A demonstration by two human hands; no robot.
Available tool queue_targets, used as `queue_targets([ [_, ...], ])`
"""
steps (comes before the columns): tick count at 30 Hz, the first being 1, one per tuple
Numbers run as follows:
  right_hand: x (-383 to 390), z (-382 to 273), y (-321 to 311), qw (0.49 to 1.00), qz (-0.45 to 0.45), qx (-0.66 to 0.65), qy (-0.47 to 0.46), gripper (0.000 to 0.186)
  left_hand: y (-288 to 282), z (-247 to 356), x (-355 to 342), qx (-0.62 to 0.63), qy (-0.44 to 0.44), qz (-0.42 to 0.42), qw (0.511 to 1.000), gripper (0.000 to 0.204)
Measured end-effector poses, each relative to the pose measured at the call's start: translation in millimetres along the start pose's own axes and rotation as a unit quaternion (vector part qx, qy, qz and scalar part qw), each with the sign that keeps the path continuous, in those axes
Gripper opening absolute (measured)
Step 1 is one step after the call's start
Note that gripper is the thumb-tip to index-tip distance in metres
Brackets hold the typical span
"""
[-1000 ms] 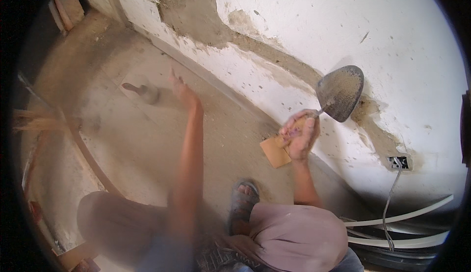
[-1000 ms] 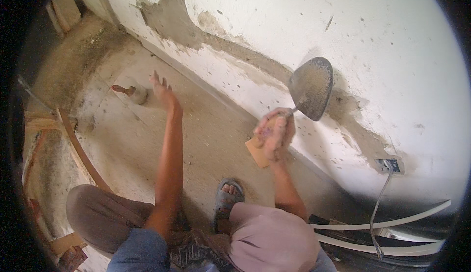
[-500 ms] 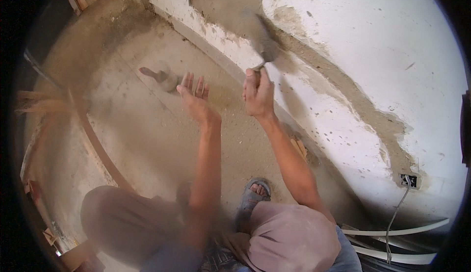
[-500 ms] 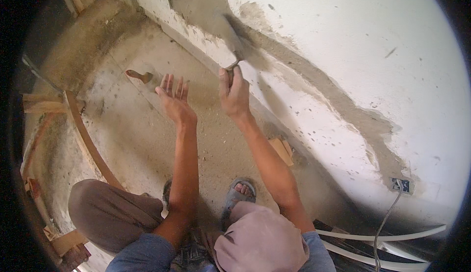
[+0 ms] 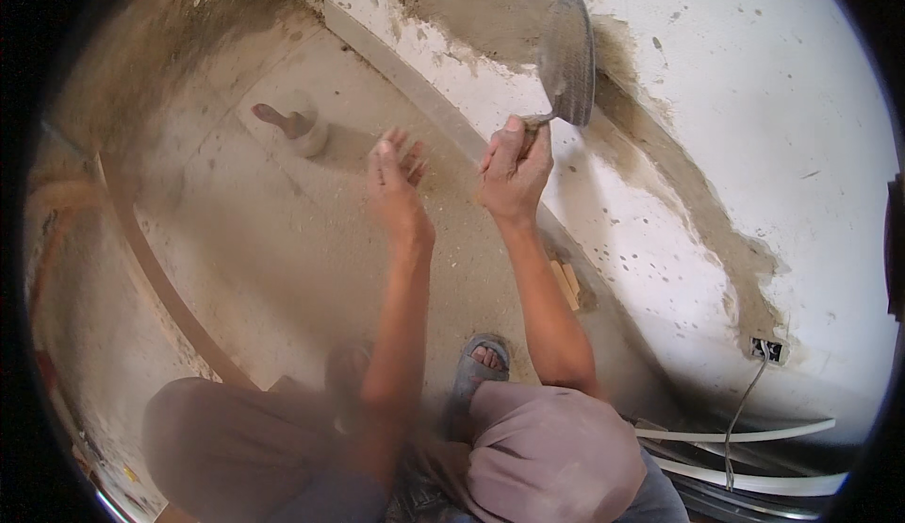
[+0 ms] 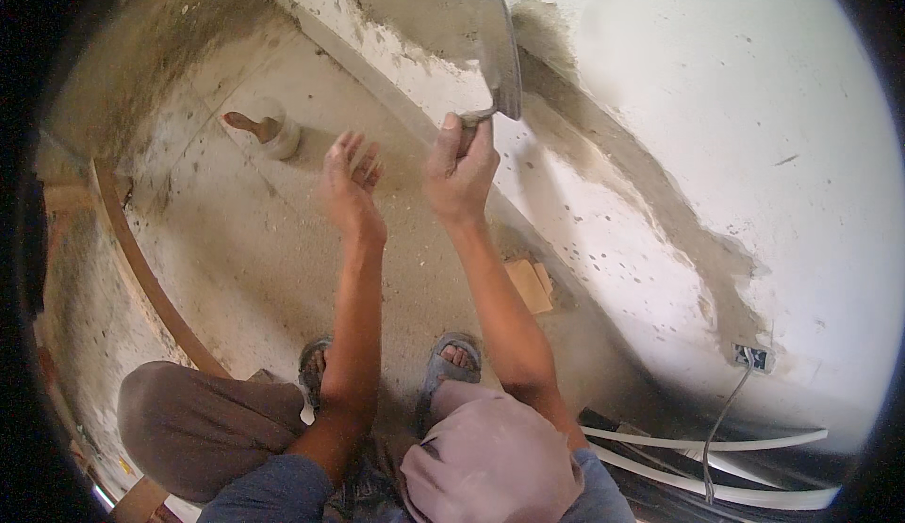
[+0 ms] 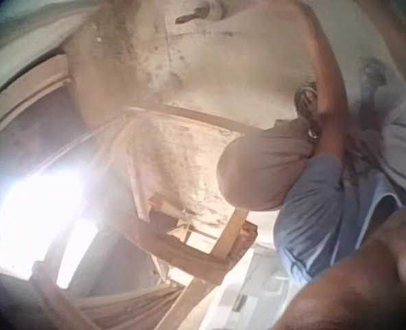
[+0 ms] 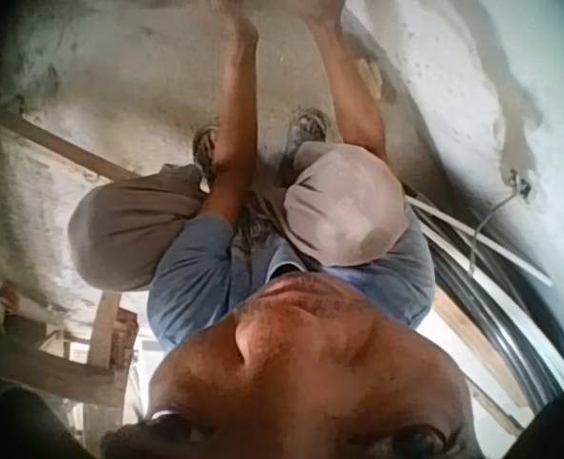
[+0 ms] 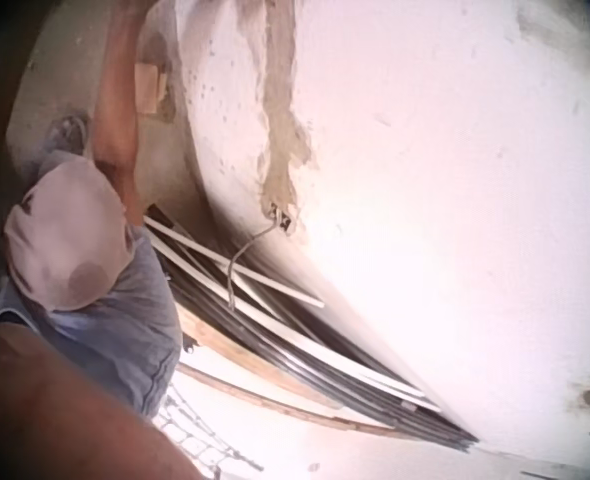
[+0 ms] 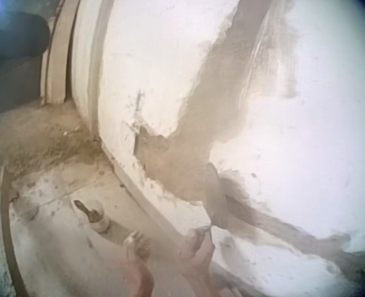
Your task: The person applies wet plaster to a section of a wall using a trowel and then smooths it by hand.
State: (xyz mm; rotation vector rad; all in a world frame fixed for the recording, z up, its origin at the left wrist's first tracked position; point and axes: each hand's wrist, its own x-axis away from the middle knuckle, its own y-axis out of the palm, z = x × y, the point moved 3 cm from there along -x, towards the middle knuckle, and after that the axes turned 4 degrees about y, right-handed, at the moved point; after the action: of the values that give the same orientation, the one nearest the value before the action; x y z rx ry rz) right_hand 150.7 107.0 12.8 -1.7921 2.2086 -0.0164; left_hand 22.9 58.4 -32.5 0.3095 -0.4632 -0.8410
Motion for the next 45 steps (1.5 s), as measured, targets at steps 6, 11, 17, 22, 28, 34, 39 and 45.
queue_targets([
  [6, 18.2, 31.2, 28.2, 0.986, 0.019, 0.116, -0.117, 0.029, -16.3, 5.1, -9.6, 0.036, -0.018, 0.056, 0.998, 0.058],
  [11, -7.8, 30.0, 6.4, 0.994, 0.011, 0.102, -0.041, 0.032, -12.4, -3.8, 4.3, 0.043, -0.013, 0.053, 0.998, 0.067],
  [17, 12.4, 1.4, 27.6, 1.0, 0.0, 0.008, -0.007, 0.032, -28.8, 14.4, -8.1, 0.059, 0.015, 0.062, 0.996, 0.071],
  [22, -10.9, 32.6, 37.4, 0.983, -0.028, 0.177, -0.05, 0.033, -8.9, 8.8, -0.3, 0.029, 0.005, 0.021, 0.999, 0.074],
  [28, 8.1, 2.6, 19.3, 1.0, 0.003, -0.016, 0.012, 0.031, 34.3, 11.2, 26.1, -0.043, 0.044, -0.241, 0.969, 0.078],
  [34, -10.1, 15.8, 24.6, 0.971, 0.031, 0.219, -0.093, 0.038, 60.7, 8.2, 15.9, -0.038, 0.062, -0.266, 0.961, 0.079],
  [39, -5.1, 19.1, 17.7, 0.994, 0.027, 0.064, -0.084, 0.028, 56.4, -8.1, 26.0, -0.075, 0.054, -0.233, 0.968, 0.077],
  [45, -14.3, 27.9, 22.9, 0.991, 0.01, 0.108, -0.079, 0.027, 54.9, -6.1, 9.2, -0.121, 0.016, -0.243, 0.962, 0.082],
])
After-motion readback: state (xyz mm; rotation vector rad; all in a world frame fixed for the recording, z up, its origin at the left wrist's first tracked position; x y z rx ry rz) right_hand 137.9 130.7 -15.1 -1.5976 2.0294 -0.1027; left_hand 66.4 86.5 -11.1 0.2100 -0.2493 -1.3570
